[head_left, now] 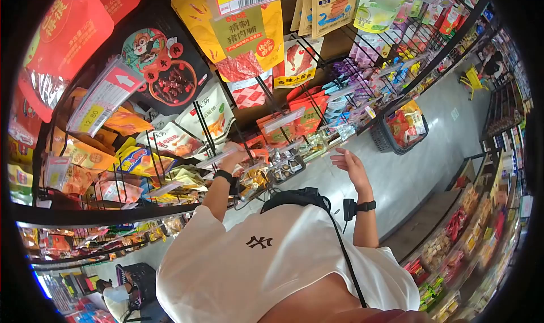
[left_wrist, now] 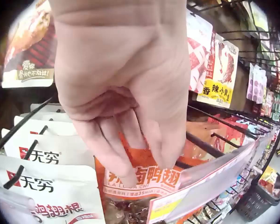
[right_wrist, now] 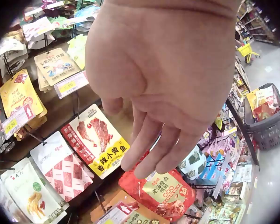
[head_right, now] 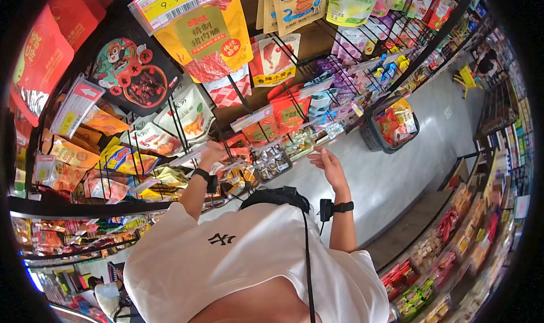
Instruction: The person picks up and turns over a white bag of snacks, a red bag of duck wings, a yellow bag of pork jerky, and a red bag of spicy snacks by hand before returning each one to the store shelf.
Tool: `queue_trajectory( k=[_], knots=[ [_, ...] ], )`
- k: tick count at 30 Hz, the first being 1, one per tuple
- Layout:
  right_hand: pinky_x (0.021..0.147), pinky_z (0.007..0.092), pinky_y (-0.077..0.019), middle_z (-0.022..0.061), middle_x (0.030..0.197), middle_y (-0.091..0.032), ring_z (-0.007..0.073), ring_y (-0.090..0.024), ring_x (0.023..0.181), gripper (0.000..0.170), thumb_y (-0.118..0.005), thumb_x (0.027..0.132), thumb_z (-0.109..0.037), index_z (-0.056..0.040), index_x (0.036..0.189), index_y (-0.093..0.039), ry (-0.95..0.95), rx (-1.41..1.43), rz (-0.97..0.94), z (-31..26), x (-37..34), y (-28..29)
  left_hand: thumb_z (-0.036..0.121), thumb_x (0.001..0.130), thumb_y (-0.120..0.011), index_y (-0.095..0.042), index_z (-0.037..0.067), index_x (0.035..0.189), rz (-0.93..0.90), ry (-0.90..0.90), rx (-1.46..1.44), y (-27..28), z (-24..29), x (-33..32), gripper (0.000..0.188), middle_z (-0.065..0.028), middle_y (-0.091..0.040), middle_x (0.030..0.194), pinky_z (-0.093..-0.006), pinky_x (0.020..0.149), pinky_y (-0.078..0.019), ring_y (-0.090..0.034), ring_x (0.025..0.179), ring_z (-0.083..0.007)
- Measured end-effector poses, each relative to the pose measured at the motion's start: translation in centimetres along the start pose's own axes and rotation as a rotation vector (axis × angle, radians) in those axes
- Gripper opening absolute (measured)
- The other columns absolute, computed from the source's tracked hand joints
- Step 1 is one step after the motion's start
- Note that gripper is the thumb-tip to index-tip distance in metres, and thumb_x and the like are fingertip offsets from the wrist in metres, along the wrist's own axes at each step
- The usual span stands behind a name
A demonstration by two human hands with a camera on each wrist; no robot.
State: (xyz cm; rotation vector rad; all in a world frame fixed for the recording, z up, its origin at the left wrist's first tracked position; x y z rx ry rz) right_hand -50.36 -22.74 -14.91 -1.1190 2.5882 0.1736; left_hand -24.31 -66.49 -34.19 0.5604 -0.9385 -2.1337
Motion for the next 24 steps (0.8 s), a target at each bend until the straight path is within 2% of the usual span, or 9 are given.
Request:
queue_trajectory(
  k=[3,4,6,8,11,12,15,19,24],
  knots=[
    [0.099,0.0342,-0.0509,0.0121,0.119,-0.075,0.0203,-0.07,0.107,0.059,-0.041,0.112,-0.048,-0.0013,0.144,-0.056,-0.015,0.015,0.03,0.3,-0.3,-0.4,0.041,0.072,-0.09,-0.072,0.002,0.066,0.034,0.044,-0.027,-2.1,-3.8,1.6,0.044,-0.005,-0.061,0.053,-0.0367,0.048,-0.045,-0.057,0.047,-0.0131],
    [0.099,0.0341,-0.0508,0.012,0.119,-0.075,0.0202,-0.07,0.107,0.059,-0.041,0.112,-0.048,-0.0014,0.144,-0.056,-0.021,0.018,0.04,0.4,-0.4,-0.4,0.042,0.071,-0.091,-0.068,0.003,0.061,0.125,-0.014,-0.118,2.5,2.5,-0.8,0.046,-0.0027,-0.056,0.05,-0.0377,0.045,-0.0412,-0.05,0.043,-0.0129],
    [0.098,0.0339,-0.0508,0.0119,0.119,-0.075,0.0199,-0.07,0.106,0.058,-0.042,0.112,-0.047,-0.0014,0.145,-0.056,-0.032,0.022,0.062,0.8,-1.0,-0.2,0.041,0.071,-0.091,-0.068,0.001,0.062,0.147,-0.073,0.001,2.0,2.0,0.2,0.046,-0.0032,-0.055,0.049,-0.0373,0.044,-0.0415,-0.05,0.043,-0.0127],
    [0.098,0.034,-0.0507,0.0115,0.119,-0.075,0.0197,-0.07,0.106,0.056,-0.043,0.111,-0.046,-0.0014,0.144,-0.056,-0.036,0.039,0.092,1.4,-1.6,0.3,0.039,0.077,-0.086,-0.071,0.001,0.066,0.0,0.036,-0.053,2.7,3.8,-0.5,0.042,-0.0072,-0.061,0.053,-0.0386,0.047,-0.0461,-0.058,0.045,-0.018],
    [0.099,0.0345,-0.0507,0.0111,0.119,-0.075,0.0196,-0.069,0.106,0.054,-0.045,0.111,-0.043,-0.0013,0.142,-0.058,-0.042,0.058,0.127,1.8,-2.5,1.6,0.038,0.082,-0.079,-0.075,0.004,0.072,-0.012,-0.186,0.191,2.5,4.9,-0.1,0.035,-0.0119,-0.068,0.06,-0.0415,0.055,-0.0513,-0.067,0.055,-0.0263],
    [0.099,0.0347,-0.0507,0.0109,0.119,-0.075,0.0196,-0.069,0.106,0.053,-0.046,0.111,-0.043,-0.0012,0.141,-0.059,-0.049,0.064,0.134,2.0,-2.9,2.0,0.039,0.084,-0.073,-0.078,0.008,0.079,-0.094,-0.072,0.258,2.6,5.0,-0.5,0.032,-0.0167,-0.071,0.072,-0.0457,0.067,-0.0548,-0.072,0.072,-0.0339],
    [0.097,0.0344,-0.0507,0.0108,0.119,-0.075,0.0198,-0.069,0.105,0.05,-0.048,0.11,-0.04,-0.001,0.139,-0.061,-0.03,0.083,0.125,2.6,-3.3,4.2,0.041,0.089,-0.068,-0.079,0.012,0.09,0.081,-0.105,0.136,7.3,10.3,-4.7,0.032,-0.0173,-0.075,0.093,-0.0476,0.082,-0.0572,-0.072,0.093,-0.0377],
    [0.1,0.0354,-0.0506,0.0121,0.121,-0.074,0.0215,-0.069,0.107,0.051,-0.049,0.109,-0.043,-0.0016,0.137,-0.062,-0.006,0.009,0.159,2.8,-4.0,8.8,0.043,0.094,-0.065,-0.074,0.007,0.105,-0.131,0.0,0.359,8.3,15.7,-8.7,0.039,-0.0179,-0.074,0.11,-0.0465,0.091,-0.0548,-0.07,0.105,-0.0379],
    [0.094,0.0332,-0.0508,0.0092,0.115,-0.075,0.0178,-0.067,0.1,0.045,-0.051,0.109,-0.037,-0.0011,0.132,-0.066,0.063,-0.02,0.191,2.0,-6.4,15.2,0.044,0.1,-0.061,-0.07,0.008,0.123,-0.514,-0.236,0.149,1.2,25.4,-14.1,0.044,-0.0201,-0.072,0.117,-0.0429,0.093,-0.0542,-0.07,0.109,-0.0347]
  ],
)
Point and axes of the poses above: each hand's wrist, its own x-axis towards the middle knuckle, its own y-axis out of the back of the hand, z = x × y, the point moved 9 cm from there along x, towards the middle knuckle
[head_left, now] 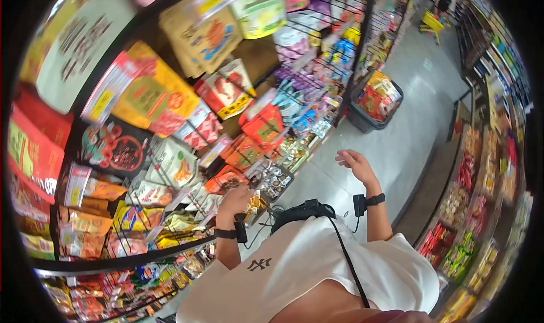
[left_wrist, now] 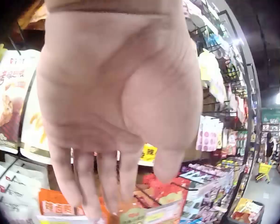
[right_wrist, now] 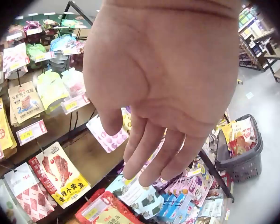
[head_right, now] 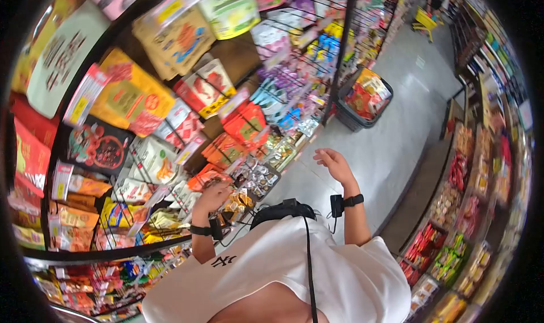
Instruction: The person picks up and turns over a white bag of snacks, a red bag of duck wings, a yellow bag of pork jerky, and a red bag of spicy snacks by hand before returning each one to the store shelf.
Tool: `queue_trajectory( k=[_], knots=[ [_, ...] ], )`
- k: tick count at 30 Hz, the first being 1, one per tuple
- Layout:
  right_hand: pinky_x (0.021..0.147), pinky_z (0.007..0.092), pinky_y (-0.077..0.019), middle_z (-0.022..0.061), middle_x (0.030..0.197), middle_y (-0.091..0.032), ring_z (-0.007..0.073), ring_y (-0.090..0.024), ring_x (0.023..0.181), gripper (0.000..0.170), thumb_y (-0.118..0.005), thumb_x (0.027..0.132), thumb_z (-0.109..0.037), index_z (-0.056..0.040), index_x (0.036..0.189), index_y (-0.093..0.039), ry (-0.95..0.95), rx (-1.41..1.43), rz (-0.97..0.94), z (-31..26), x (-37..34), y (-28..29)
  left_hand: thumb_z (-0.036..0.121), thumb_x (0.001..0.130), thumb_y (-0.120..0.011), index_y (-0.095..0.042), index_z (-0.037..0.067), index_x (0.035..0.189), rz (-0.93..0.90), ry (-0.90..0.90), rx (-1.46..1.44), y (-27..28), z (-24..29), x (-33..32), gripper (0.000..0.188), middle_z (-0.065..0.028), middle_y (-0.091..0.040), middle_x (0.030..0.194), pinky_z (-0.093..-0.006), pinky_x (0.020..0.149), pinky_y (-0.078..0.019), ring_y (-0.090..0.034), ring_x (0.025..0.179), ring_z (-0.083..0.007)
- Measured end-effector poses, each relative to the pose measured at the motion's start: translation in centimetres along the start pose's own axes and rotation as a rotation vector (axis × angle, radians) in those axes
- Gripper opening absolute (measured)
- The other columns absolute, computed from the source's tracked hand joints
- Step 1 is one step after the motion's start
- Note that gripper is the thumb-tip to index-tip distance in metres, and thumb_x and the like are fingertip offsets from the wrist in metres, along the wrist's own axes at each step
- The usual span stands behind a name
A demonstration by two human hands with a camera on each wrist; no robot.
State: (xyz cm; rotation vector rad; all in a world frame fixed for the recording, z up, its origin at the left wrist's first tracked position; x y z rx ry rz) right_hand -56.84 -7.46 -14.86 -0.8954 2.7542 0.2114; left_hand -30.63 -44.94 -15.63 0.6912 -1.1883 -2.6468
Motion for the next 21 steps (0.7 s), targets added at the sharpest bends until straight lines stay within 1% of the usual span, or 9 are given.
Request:
queue_trajectory(
  k=[1,4,7,8,12,15,19,20,21],
  knots=[
    [0.092,0.0328,-0.0509,0.0089,0.113,-0.075,0.017,-0.067,0.098,0.044,-0.051,0.109,-0.037,-0.0006,0.131,-0.066,0.016,-0.015,0.0,-0.2,-0.6,1.3,0.043,0.101,-0.061,-0.069,0.009,0.127,-0.106,-0.089,0.002,-2.1,2.7,0.6,0.044,-0.0197,-0.072,0.119,-0.0408,0.093,-0.0542,-0.071,0.111,-0.032],
    [0.092,0.0335,-0.0514,0.0094,0.112,-0.075,0.0175,-0.067,0.098,0.044,-0.052,0.109,-0.036,0.0008,0.129,-0.067,0.029,-0.042,0.041,0.3,-2.8,5.8,0.048,0.102,-0.057,-0.064,0.006,0.135,-0.331,-0.18,-0.071,-8.3,10.6,3.7,0.054,-0.0232,-0.067,0.131,-0.0441,0.102,-0.0508,-0.064,0.122,-0.0386],
    [0.092,0.0342,-0.0517,0.0097,0.111,-0.075,0.0177,-0.067,0.098,0.044,-0.053,0.108,-0.036,0.0014,0.128,-0.067,0.028,-0.066,0.097,1.0,-6.0,10.8,0.046,0.103,-0.056,-0.061,0.004,0.138,-0.378,-0.176,0.008,-13.1,18.3,6.2,0.055,-0.0222,-0.066,0.135,-0.0434,0.104,-0.05,-0.064,0.124,-0.0376],
    [0.092,0.034,-0.0516,0.0096,0.111,-0.075,0.0176,-0.067,0.099,0.044,-0.053,0.108,-0.035,0.0013,0.128,-0.067,0.014,-0.052,0.138,1.5,-7.2,12.8,0.046,0.104,-0.055,-0.06,0.003,0.14,-0.369,-0.323,0.035,-16.0,19.7,8.1,0.056,-0.0216,-0.068,0.13,-0.0438,0.103,-0.0511,-0.066,0.121,-0.0379],
    [0.094,0.0336,-0.0508,0.0088,0.112,-0.075,0.017,-0.066,0.1,0.043,-0.053,0.109,-0.035,0.0006,0.129,-0.067,-0.009,0.034,0.31,2.1,-12.2,19.9,0.045,0.104,-0.058,-0.058,0.003,0.142,-0.555,-0.439,0.05,-19.9,30.9,8.7,0.056,-0.0214,-0.071,0.124,-0.0399,0.095,-0.0544,-0.07,0.112,-0.0333],
    [0.095,0.0334,-0.0502,0.0079,0.112,-0.075,0.0165,-0.066,0.1,0.042,-0.053,0.109,-0.034,-0.0002,0.129,-0.067,-0.033,0.082,0.429,2.6,-15.8,23.9,0.049,0.102,-0.056,-0.06,0.005,0.139,-0.664,-0.49,0.156,-23.4,35.6,10.4,0.058,-0.0199,-0.072,0.123,-0.0423,0.099,-0.0537,-0.069,0.116,-0.0363],
    [0.095,0.0324,-0.0496,0.0075,0.111,-0.075,0.0162,-0.067,0.101,0.04,-0.053,0.109,-0.032,-0.0007,0.128,-0.067,-0.067,0.142,0.532,3.8,-19.8,30.0,0.049,0.102,-0.057,-0.064,0.008,0.134,-0.738,-0.559,0.234,-27.3,41.7,13.6,0.053,-0.0185,-0.074,0.118,-0.0425,0.095,-0.0547,-0.07,0.11,-0.0367],
    [0.094,0.0309,-0.0492,0.0073,0.112,-0.075,0.0153,-0.067,0.101,0.039,-0.053,0.109,-0.032,-0.0008,0.128,-0.067,-0.059,0.162,0.589,4.6,-20.8,32.2,0.047,0.103,-0.058,-0.06,0.004,0.14,-0.803,-0.575,0.283,-28.5,43.1,14.5,0.057,-0.0202,-0.073,0.12,-0.041,0.095,-0.0547,-0.07,0.11,-0.0355],
    [0.094,0.0305,-0.0491,0.007,0.112,-0.075,0.015,-0.067,0.101,0.04,-0.053,0.109,-0.033,-0.0011,0.129,-0.067,-0.068,0.166,0.651,5.1,-21.8,34.5,0.048,0.103,-0.057,-0.06,0.004,0.14,-0.819,-0.577,0.299,-29.1,44.9,15.2,0.057,-0.02,-0.073,0.12,-0.0411,0.095,-0.0546,-0.07,0.11,-0.0355]
  ],
)
Point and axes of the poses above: each hand's wrist, its own x-axis towards the middle knuckle, its own y-axis out of the back of the hand, z = x × y, the point moved 9 cm from there along x, towards the middle knuckle
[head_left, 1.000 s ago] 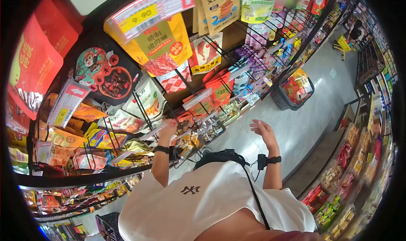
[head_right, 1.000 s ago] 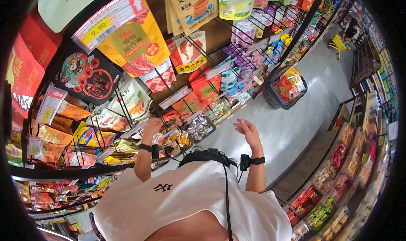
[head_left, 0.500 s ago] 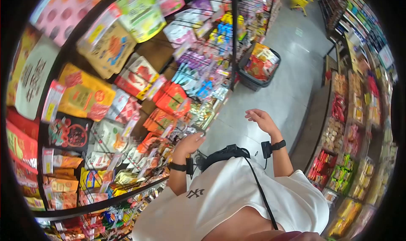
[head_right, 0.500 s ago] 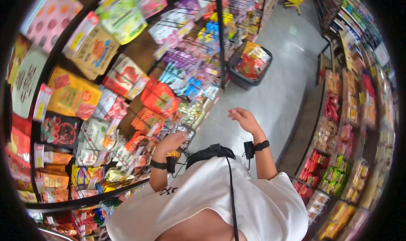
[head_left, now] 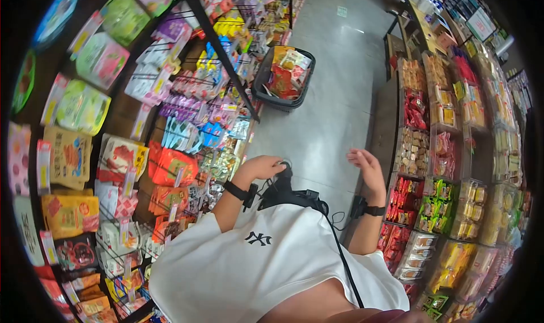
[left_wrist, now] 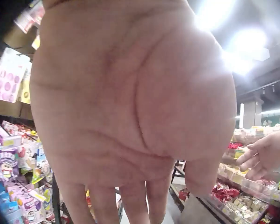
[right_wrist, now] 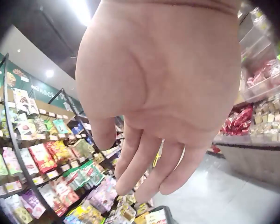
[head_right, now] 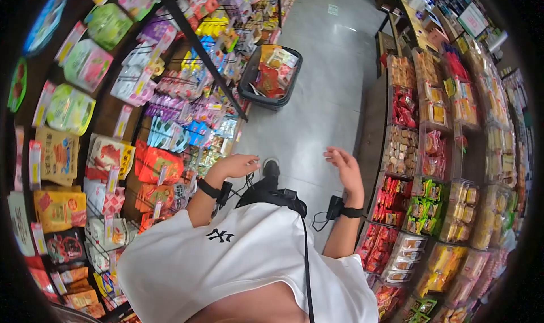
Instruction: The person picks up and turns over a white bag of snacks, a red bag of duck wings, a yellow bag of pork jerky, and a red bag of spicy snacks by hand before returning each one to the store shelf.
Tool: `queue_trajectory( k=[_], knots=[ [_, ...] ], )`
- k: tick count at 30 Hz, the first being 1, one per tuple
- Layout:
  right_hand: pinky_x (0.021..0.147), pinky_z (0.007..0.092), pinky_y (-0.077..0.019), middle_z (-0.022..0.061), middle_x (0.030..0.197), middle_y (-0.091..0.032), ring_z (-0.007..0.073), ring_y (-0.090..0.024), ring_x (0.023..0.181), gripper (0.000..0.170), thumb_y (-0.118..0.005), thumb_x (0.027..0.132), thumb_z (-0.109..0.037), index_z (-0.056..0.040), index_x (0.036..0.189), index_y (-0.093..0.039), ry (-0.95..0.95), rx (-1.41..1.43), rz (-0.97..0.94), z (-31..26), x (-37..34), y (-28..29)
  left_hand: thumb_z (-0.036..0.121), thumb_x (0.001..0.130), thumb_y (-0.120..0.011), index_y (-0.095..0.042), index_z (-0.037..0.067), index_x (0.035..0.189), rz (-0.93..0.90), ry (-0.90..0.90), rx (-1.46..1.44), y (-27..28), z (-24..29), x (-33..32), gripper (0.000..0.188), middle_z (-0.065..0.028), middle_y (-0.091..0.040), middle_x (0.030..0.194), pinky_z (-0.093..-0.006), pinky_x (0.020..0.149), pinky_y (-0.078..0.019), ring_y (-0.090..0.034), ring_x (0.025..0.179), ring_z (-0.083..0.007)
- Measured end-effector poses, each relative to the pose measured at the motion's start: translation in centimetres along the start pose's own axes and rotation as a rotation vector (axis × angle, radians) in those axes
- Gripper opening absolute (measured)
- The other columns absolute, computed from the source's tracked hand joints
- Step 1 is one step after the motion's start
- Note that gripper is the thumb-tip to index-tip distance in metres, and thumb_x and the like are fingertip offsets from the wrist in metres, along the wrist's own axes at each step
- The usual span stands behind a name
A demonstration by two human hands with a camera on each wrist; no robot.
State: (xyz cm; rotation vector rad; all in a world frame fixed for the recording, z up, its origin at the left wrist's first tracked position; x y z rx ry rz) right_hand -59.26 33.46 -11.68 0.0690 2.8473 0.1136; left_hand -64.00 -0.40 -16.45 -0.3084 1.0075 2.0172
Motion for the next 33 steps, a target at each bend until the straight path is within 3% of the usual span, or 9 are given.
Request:
queue_trajectory(
  k=[8,12,18,21,28,30,33],
  knots=[
    [0.092,0.0266,-0.0497,0.0077,0.115,-0.074,0.0135,-0.068,0.103,0.04,-0.053,0.11,-0.031,-0.0007,0.132,-0.065,0.038,0.058,0.376,-1.6,6.5,18.4,0.051,0.103,-0.056,-0.061,0.004,0.138,-0.005,-0.127,0.123,7.8,5.7,16.5,0.059,-0.0204,-0.072,0.123,-0.0427,0.097,-0.054,-0.068,0.114,-0.0375],
    [0.093,0.0266,-0.0503,0.0093,0.115,-0.074,0.0146,-0.069,0.104,0.04,-0.053,0.11,-0.03,0.0016,0.132,-0.065,0.021,0.059,0.49,-3.4,8.7,23.3,0.05,0.103,-0.054,-0.061,0.005,0.138,-0.004,-0.163,0.236,11.9,10.1,24.5,0.058,-0.0205,-0.072,0.123,-0.0435,0.097,-0.0537,-0.068,0.114,-0.0377],
    [0.095,0.0286,-0.0513,0.0096,0.116,-0.074,0.0163,-0.069,0.104,0.04,-0.054,0.11,-0.03,0.0011,0.133,-0.065,-0.075,0.074,0.525,-1.8,15.9,30.1,0.051,0.103,-0.054,-0.06,0.004,0.14,-0.058,-0.194,0.133,16.6,15.2,32.7,0.06,-0.0201,-0.072,0.121,-0.0448,0.096,-0.0538,-0.069,0.112,-0.0379],
    [0.095,0.0298,-0.0514,0.0095,0.116,-0.074,0.0165,-0.069,0.104,0.04,-0.054,0.11,-0.03,0.0,0.133,-0.065,-0.071,0.059,0.496,-2.1,22.4,34.0,0.05,0.103,-0.054,-0.059,0.003,0.14,-0.037,-0.103,0.242,18.1,14.7,37.5,0.06,-0.0205,-0.072,0.121,-0.0442,0.096,-0.0538,-0.069,0.112,-0.0376],
    [0.095,0.0296,-0.0531,0.0085,0.111,-0.074,0.0146,-0.068,0.103,0.037,-0.057,0.109,-0.028,0.0015,0.13,-0.066,0.024,0.078,0.222,-8.1,42.5,39.3,0.051,0.102,-0.053,-0.063,0.002,0.135,0.062,0.047,-0.06,23.4,17.0,43.9,0.06,-0.0218,-0.071,0.125,-0.0463,0.102,-0.0508,-0.065,0.119,-0.0401],
    [0.095,0.0302,-0.0531,0.0079,0.109,-0.074,0.014,-0.068,0.101,0.037,-0.057,0.109,-0.028,0.0017,0.129,-0.066,0.004,0.023,0.134,-8.7,48.9,38.9,0.05,0.103,-0.052,-0.061,0.004,0.138,0.142,0.103,-0.104,24.7,16.6,44.6,0.059,-0.0207,-0.071,0.125,-0.0454,0.102,-0.0505,-0.066,0.119,-0.0391],
    [0.094,0.0313,-0.053,0.0086,0.107,-0.074,0.0153,-0.066,0.098,0.037,-0.058,0.108,-0.029,0.0025,0.125,-0.067,0.025,-0.114,-0.042,-14.0,56.9,33.1,0.05,0.103,-0.052,-0.063,0.005,0.137,0.259,0.2,-0.162,26.8,15.3,44.6,0.057,-0.0198,-0.071,0.125,-0.046,0.101,-0.0509,-0.066,0.118,-0.0388]
  ],
)
Point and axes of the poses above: each hand's wrist, its own x-axis towards the middle knuckle, its own y-axis out of the back of the hand, z = x × y, the point moved 9 cm from there along x, towards the middle knuckle
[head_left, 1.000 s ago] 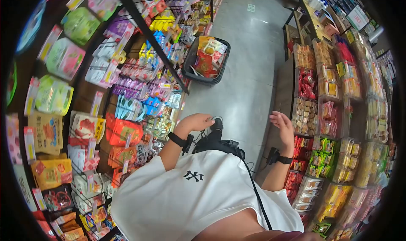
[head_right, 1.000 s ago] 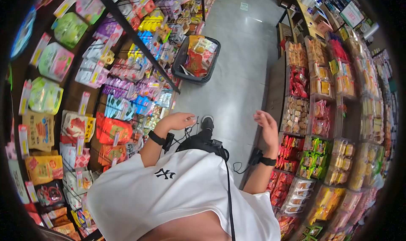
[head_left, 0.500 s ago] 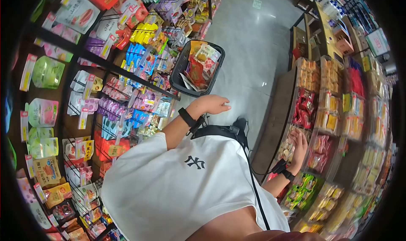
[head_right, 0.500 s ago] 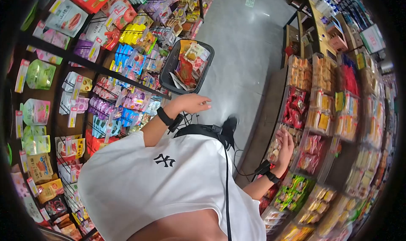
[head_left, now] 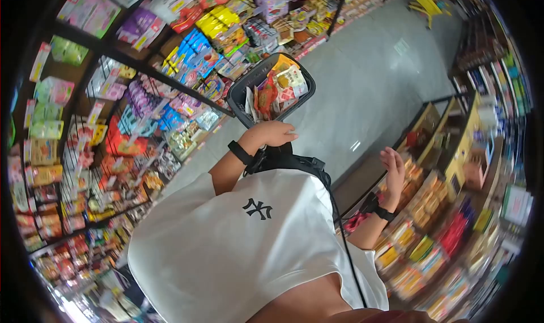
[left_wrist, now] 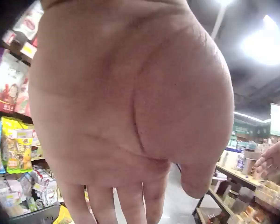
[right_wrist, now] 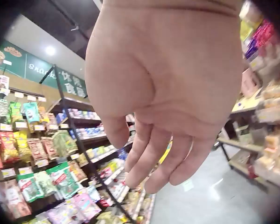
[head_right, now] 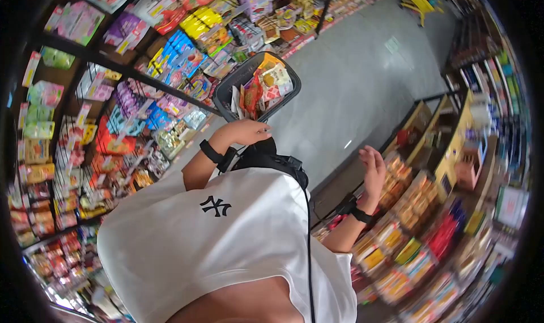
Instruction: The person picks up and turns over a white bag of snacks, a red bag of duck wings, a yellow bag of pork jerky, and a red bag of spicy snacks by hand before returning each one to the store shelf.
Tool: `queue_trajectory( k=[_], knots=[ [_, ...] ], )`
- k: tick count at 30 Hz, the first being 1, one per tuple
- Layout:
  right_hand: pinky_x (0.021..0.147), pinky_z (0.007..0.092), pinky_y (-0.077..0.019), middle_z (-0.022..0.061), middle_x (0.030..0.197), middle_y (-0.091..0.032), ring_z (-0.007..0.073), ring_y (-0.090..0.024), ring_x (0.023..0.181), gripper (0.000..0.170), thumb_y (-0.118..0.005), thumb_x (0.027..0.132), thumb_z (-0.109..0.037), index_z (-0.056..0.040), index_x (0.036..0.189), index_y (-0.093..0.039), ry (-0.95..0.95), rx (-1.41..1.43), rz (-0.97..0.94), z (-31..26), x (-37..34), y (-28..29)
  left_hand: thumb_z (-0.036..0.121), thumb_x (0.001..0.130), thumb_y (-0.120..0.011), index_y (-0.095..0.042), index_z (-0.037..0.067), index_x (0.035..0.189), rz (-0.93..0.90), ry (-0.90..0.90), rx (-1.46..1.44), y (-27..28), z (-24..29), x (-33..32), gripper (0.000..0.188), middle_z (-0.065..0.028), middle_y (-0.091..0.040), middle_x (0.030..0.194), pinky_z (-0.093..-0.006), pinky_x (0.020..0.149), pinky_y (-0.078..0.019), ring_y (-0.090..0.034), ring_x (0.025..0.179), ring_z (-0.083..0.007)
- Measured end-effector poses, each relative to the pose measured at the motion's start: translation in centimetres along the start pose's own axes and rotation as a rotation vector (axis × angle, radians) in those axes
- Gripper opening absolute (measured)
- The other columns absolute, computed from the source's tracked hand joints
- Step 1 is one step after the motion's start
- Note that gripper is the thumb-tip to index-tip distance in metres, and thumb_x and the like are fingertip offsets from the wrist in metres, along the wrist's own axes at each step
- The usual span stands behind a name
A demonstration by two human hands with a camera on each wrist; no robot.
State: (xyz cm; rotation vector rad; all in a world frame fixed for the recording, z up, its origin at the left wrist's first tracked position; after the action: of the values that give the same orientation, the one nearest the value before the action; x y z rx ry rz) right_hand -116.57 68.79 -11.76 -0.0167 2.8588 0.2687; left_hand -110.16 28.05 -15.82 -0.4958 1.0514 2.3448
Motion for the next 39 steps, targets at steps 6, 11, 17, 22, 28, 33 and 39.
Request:
queue_trajectory(
  k=[6,11,17,22,28,33,39],
  knots=[
    [0.098,0.0323,-0.0476,0.0066,0.116,-0.074,0.0172,-0.066,0.105,0.044,-0.055,0.108,-0.039,-0.0036,0.131,-0.067,0.05,-0.254,-0.415,-4.1,13.9,-10.6,0.051,0.104,-0.052,-0.061,0.008,0.139,0.08,0.168,-0.032,3.2,-4.4,3.1,0.056,-0.0175,-0.073,0.118,-0.0452,0.092,-0.0536,-0.07,0.108,-0.0358],
    [0.094,0.0334,-0.0506,0.0109,0.112,-0.074,0.019,-0.066,0.103,0.041,-0.056,0.108,-0.033,0.002,0.127,-0.066,0.07,-0.286,-0.632,-6.1,21.1,-20.5,0.049,0.105,-0.051,-0.064,0.009,0.131,0.226,0.21,-0.193,7.5,-6.4,4.2,0.049,-0.0195,-0.073,0.113,-0.0461,0.088,-0.0534,-0.069,0.105,-0.0378],
    [0.087,0.0308,-0.0519,0.0081,0.111,-0.074,0.0167,-0.068,0.097,0.037,-0.055,0.108,-0.029,-0.0005,0.127,-0.067,0.02,-0.453,-1.005,-5.5,27.2,-30.9,0.045,0.105,-0.052,-0.065,0.011,0.131,0.441,0.465,-0.355,6.2,-10.2,2.3,0.045,-0.0194,-0.072,0.115,-0.0468,0.091,-0.0533,-0.068,0.108,-0.0395],
    [0.083,0.0313,-0.0527,0.0063,0.109,-0.075,0.0195,-0.071,0.091,0.036,-0.06,0.103,-0.032,-0.0047,0.125,-0.067,-0.289,-0.557,-1.153,5.9,35.7,-37.8,0.05,0.105,-0.043,-0.066,0.01,0.127,0.308,0.7,-0.66,-0.6,-9.9,2.0,0.051,-0.0242,-0.072,0.116,-0.0515,0.095,-0.0516,-0.067,0.111,-0.0414],
    [0.071,0.0327,-0.0541,0.0032,0.099,-0.073,0.0208,-0.073,0.089,0.03,-0.068,0.096,-0.033,-0.0089,0.113,-0.068,-0.321,-0.721,-1.403,27.4,45.0,-44.4,0.034,0.107,-0.043,-0.064,0.002,0.13,0.312,0.988,-0.924,-5.7,-4.0,6.1,0.044,-0.0217,-0.072,0.119,-0.0476,0.104,-0.051,-0.066,0.118,-0.0385],
    [0.065,0.0386,-0.058,0.0202,0.097,-0.076,0.0303,-0.076,0.076,0.033,-0.064,0.091,-0.029,0.0025,0.097,-0.069,-0.558,-0.92,-1.248,37.0,47.0,-48.0,0.019,0.1,-0.048,-0.065,-0.003,0.124,0.365,0.623,-0.865,-18.6,2.7,15.0,0.037,-0.0265,-0.069,0.123,-0.0467,0.101,-0.0524,-0.066,0.114,-0.0409],
    [0.067,0.0367,-0.063,0.0224,0.097,-0.075,0.0322,-0.078,0.075,0.046,-0.067,0.093,-0.031,0.0112,0.11,-0.068,0.171,-1.311,-1.072,44.6,50.2,-53.1,0.021,0.102,-0.046,-0.058,0.005,0.143,0.202,1.005,-1.441,-12.7,5.6,15.1,0.046,-0.0272,-0.066,0.13,-0.0464,0.105,-0.0498,-0.063,0.123,-0.0416]
  ],
)
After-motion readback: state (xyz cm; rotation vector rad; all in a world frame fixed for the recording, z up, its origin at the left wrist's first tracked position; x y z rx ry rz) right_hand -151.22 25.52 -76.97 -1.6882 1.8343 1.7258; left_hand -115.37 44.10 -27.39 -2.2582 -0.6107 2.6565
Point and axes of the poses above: each hand's wrist, its own x-axis towards the middle knuckle, its own y-axis out of the back of the hand, z = x × y, the point moved 9 cm from there along x, towards the middle knuckle
